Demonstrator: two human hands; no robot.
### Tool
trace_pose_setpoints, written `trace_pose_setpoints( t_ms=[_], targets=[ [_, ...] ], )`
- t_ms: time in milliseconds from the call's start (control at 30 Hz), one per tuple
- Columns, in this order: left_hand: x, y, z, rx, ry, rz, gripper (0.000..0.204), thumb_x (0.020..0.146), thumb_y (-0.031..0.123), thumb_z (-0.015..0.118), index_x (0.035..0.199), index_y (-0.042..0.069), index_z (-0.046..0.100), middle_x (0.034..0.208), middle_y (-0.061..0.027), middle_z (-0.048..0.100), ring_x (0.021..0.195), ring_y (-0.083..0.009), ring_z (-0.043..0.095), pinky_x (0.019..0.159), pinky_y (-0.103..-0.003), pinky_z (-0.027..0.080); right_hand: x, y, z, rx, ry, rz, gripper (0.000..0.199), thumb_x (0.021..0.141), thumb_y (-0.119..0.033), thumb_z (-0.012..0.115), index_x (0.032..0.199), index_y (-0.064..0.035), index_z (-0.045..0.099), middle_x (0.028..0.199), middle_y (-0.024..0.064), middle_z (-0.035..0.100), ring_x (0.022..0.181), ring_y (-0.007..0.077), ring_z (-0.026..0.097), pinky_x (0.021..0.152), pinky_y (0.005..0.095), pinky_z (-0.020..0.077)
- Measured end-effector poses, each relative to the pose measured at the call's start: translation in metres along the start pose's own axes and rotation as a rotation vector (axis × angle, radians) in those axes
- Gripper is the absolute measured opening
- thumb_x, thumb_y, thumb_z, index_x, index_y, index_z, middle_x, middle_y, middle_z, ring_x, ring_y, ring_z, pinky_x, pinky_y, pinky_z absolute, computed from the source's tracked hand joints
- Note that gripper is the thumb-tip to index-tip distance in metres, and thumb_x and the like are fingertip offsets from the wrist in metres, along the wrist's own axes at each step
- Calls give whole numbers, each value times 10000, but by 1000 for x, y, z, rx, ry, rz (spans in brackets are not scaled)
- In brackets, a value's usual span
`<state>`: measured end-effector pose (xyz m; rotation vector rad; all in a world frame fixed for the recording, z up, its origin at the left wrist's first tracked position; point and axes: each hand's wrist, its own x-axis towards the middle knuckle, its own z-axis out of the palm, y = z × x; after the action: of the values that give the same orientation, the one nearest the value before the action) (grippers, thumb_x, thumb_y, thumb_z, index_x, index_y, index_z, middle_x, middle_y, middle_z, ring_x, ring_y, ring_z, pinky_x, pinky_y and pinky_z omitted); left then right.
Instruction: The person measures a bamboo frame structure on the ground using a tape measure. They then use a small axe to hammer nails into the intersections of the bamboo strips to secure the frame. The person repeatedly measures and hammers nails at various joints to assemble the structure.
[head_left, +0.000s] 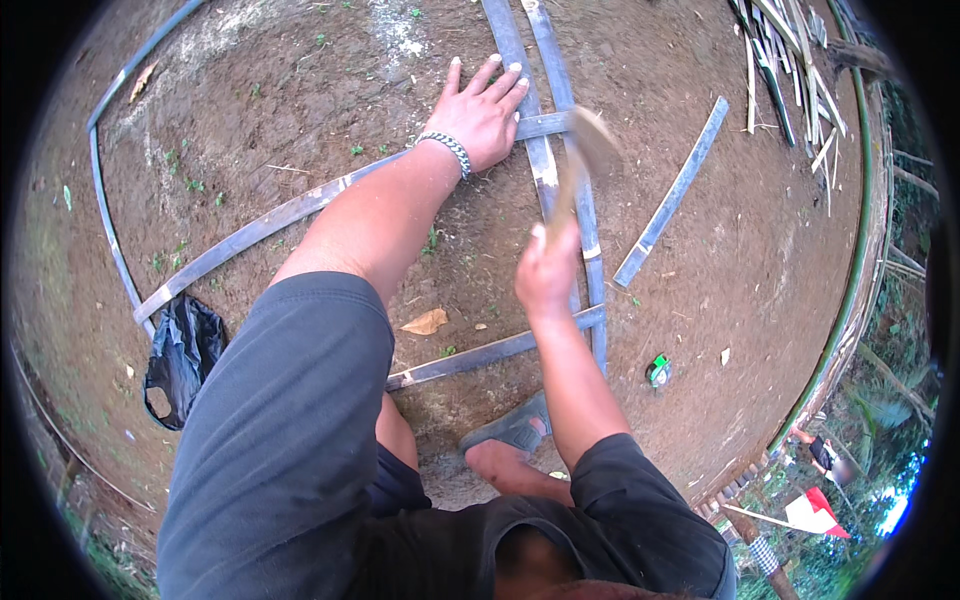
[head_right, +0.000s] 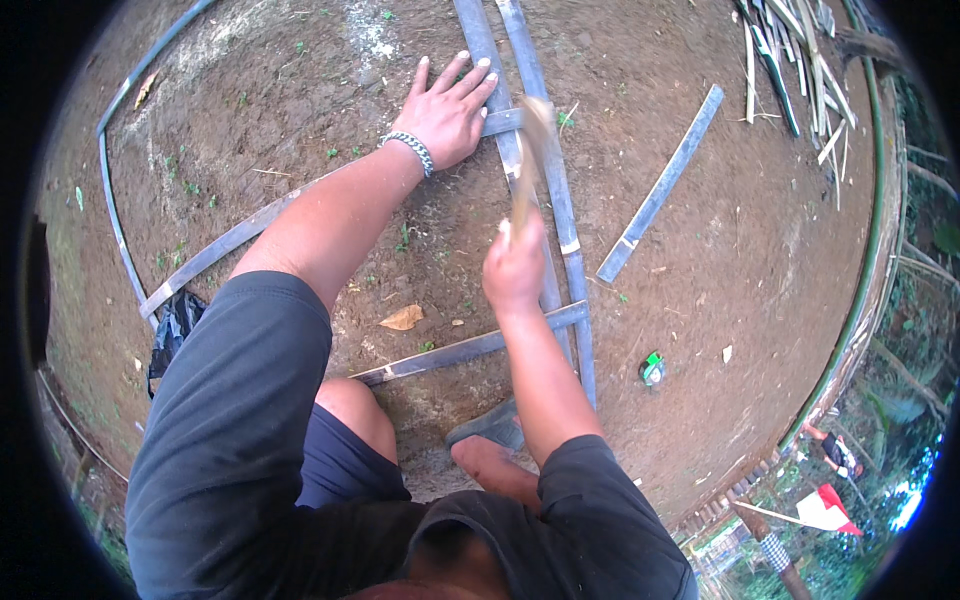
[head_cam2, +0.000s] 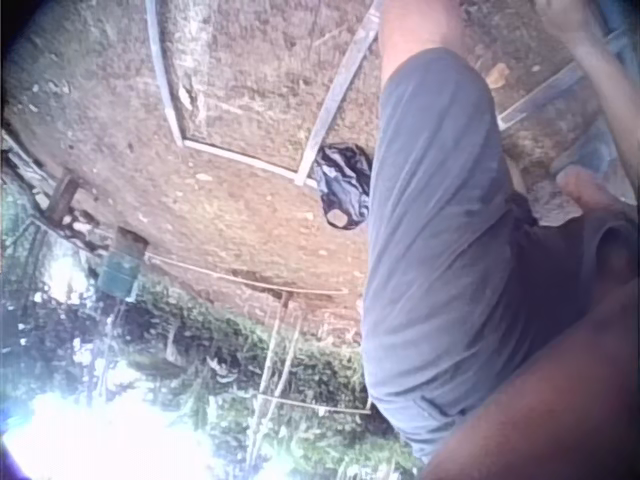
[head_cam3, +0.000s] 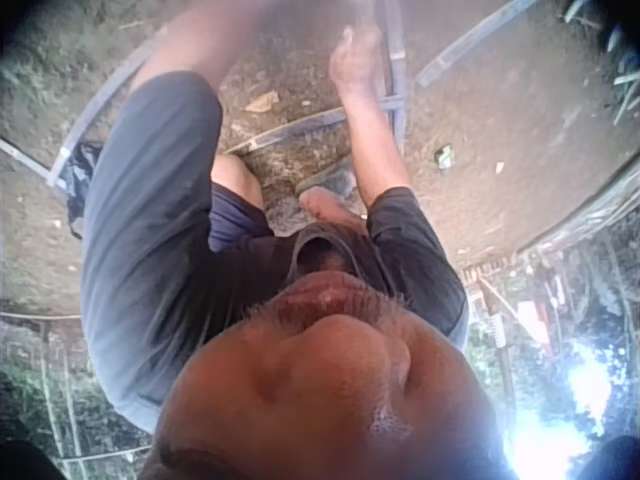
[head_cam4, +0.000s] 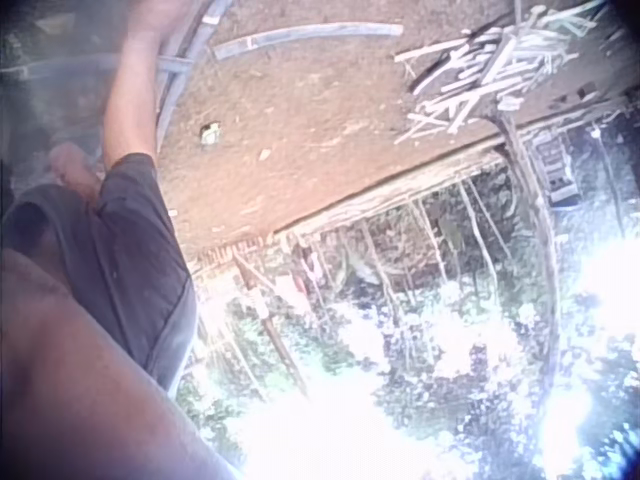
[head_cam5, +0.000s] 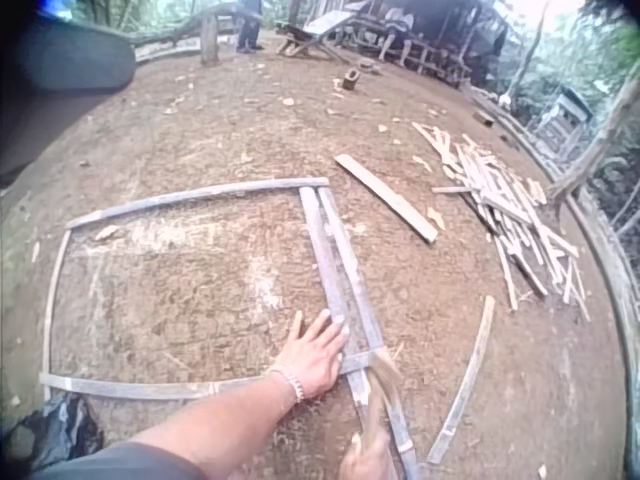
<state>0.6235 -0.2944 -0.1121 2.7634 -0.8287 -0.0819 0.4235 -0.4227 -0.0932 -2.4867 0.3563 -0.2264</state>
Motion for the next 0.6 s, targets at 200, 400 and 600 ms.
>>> trace_pose_setpoints(
  t_ms=[200,400,600],
  targets=[
    [-1,-1,2,9,-10,-1,531,1005,275,438,1522,151,429,1629,-32,345,1535,-257,233,1245,-585,129,4,-12,-14,191,60,104,515,961,-98,582,1406,71,387,1213,354,587,1129,505,589,945,509,488],
    [-3,-3,0,21,-2,-4,534,1001,281,446,1518,148,435,1622,-37,355,1533,-257,238,1238,-594,145,15,-26,-14,10,-166,207,494,959,-42,554,1422,28,397,1283,324,565,1144,510,578,971,508,484],
    [-5,-4,5,3,14,-10,533,994,277,457,1511,149,445,1618,-35,364,1532,-259,241,1237,-598,137,15,-14,-22,-100,-163,149,537,949,-71,579,1437,25,375,1227,332,596,1102,499,608,928,519,504]
  ],
)
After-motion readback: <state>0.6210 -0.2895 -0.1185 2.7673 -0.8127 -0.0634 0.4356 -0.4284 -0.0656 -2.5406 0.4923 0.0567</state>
